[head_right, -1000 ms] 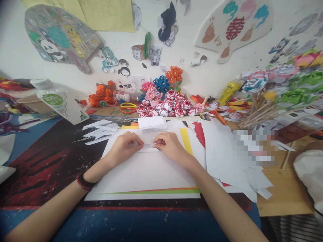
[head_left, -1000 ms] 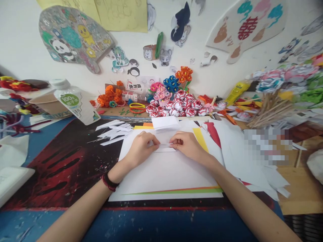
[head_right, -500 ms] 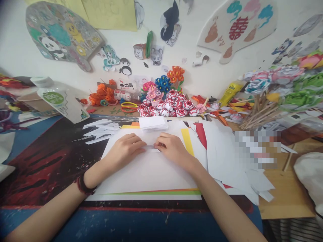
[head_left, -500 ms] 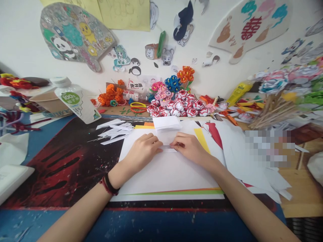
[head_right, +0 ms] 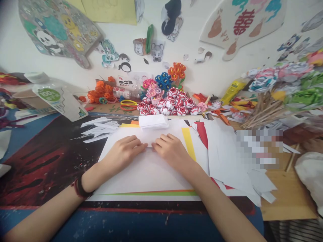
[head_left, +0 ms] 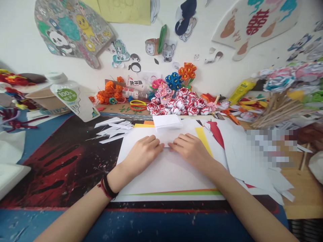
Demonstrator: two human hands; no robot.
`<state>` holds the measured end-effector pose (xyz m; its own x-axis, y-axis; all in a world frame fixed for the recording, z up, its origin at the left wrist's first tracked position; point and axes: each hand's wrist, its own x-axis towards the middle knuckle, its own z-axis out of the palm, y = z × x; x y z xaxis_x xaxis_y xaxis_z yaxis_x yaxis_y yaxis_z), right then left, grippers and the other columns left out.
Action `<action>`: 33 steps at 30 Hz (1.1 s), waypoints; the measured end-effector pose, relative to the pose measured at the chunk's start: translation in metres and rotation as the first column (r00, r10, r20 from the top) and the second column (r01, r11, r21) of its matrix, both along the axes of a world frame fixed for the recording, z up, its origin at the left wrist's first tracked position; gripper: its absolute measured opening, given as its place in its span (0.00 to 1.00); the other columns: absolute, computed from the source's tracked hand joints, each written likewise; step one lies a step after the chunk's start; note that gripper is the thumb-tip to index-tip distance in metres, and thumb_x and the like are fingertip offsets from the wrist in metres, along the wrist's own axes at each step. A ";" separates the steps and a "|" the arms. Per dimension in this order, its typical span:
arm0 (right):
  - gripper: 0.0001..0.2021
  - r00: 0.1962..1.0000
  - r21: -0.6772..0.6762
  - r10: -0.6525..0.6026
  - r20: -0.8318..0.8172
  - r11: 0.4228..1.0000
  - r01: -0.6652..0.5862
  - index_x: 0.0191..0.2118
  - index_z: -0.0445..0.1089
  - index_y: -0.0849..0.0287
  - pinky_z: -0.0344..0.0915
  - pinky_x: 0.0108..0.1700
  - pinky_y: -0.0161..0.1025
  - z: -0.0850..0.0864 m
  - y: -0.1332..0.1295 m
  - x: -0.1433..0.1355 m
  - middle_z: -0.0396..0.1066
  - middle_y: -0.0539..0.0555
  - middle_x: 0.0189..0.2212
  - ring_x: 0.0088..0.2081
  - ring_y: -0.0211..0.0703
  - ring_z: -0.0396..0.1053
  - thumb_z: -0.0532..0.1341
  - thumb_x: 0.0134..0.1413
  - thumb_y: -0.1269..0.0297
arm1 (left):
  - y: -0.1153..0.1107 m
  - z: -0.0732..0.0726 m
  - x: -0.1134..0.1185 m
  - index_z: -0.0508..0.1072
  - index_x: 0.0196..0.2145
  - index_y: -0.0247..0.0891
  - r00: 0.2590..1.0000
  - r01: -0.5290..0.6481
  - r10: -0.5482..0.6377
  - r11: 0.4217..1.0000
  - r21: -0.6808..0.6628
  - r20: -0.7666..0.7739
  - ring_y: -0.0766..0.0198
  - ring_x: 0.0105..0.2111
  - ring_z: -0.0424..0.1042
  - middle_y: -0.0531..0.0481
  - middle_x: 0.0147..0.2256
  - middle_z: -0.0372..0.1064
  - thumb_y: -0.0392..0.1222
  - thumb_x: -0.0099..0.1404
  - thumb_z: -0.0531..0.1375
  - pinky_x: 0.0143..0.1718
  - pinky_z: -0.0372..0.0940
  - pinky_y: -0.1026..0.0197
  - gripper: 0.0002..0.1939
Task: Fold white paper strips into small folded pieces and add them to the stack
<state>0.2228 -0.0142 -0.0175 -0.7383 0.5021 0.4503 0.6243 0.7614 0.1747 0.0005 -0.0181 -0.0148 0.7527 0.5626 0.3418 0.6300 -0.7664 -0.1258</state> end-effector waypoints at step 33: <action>0.10 0.997 0.084 -0.033 0.066 0.996 0.028 0.33 0.75 0.62 0.51 0.32 0.41 -0.002 -0.009 -0.008 0.70 0.52 0.25 0.32 0.42 0.62 0.57 0.61 0.75 | -0.005 0.002 0.004 0.71 0.37 0.30 0.994 0.039 -0.030 0.995 0.088 -0.103 0.59 0.33 0.65 0.47 0.30 0.68 0.33 0.69 0.54 0.31 0.60 0.57 0.06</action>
<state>0.2147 -0.0232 -0.0197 -0.7534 0.4877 0.4410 0.6317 0.7231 0.2794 0.0049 -0.0234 -0.0132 0.8047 0.5059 0.3107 0.5836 -0.7703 -0.2570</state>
